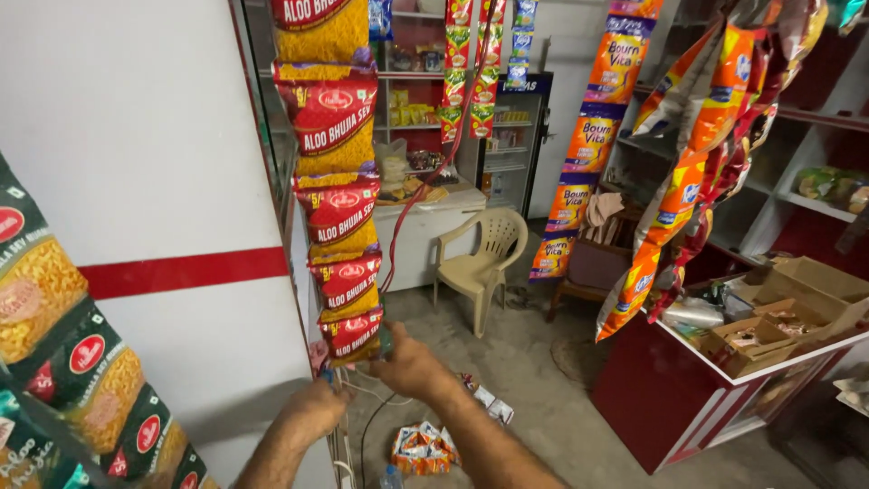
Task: Organizing and hanging snack bags on a display rack in a grocery store.
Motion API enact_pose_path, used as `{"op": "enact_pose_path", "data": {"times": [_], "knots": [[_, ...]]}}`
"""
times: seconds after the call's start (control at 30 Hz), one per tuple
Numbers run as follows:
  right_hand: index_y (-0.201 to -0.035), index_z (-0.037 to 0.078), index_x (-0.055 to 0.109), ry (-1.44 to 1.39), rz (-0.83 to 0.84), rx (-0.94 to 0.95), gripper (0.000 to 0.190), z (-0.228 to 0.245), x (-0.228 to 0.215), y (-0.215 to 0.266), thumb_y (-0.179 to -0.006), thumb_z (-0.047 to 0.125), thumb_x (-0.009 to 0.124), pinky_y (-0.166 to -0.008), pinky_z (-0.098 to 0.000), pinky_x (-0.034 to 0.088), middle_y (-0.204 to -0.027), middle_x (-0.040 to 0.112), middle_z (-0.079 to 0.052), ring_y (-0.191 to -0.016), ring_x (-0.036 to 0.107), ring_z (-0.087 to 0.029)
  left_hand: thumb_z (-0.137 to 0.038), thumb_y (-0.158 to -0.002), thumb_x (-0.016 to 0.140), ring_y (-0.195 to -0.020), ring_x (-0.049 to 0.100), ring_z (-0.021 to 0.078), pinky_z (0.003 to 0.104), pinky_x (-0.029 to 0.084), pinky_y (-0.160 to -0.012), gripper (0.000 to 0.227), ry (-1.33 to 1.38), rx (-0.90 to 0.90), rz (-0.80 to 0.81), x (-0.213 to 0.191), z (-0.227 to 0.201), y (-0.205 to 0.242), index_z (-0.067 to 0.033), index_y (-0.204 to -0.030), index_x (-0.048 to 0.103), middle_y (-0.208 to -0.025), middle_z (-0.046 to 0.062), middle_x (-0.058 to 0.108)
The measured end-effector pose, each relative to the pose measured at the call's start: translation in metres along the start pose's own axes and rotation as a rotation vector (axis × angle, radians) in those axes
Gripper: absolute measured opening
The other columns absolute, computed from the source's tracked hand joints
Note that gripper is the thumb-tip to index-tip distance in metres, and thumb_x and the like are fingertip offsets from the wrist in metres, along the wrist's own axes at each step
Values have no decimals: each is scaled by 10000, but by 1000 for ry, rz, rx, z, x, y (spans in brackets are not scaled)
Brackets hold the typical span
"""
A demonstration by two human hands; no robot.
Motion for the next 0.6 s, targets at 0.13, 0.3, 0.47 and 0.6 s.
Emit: {"op": "enact_pose_path", "data": {"times": [0.13,0.3,0.47,0.6], "knots": [[-1572,81,307,-27,-4,-6,932,-19,-8,-3,-808,328,781,-915,-386,577,-1079,772,-211,-1039,752,-287,-481,-918,619,-1070,756,364,458,585,-968,526,75,17,126,-2,-37,34,-73,-1245,670,-1133,209,765],[-1531,126,389,12,-93,-20,827,-52,-23,-10,-838,309,803,-962,-362,552,-1144,743,-154,-1093,723,-258,-441,-951,656,-1140,701,276,429,556,-997,513,83,24,131,-7,-71,53,-100,-1332,613,-1263,138,702],[-1490,134,446,-7,-88,67,765,-68,-32,3,-836,299,807,-983,-354,548,-1140,764,-128,-1106,730,-235,-453,-917,689,-1162,686,274,415,544,-1002,561,131,163,72,23,-84,29,-81,-1329,605,-1262,130,701],[-1400,118,579,0,-92,65,636,-67,-40,12,-835,307,801,-969,-353,558,-1134,783,-115,-1087,745,-225,-453,-899,709,-1159,696,286,419,538,-1001,578,147,187,66,27,-105,36,-80,-1330,614,-1215,157,729]]}}
Point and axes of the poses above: each hand's wrist, its own y-axis away from the middle knuckle, its own x-axis out of the palm, z = x × y, the point moved 8 cm from there along -y, towards the middle knuckle
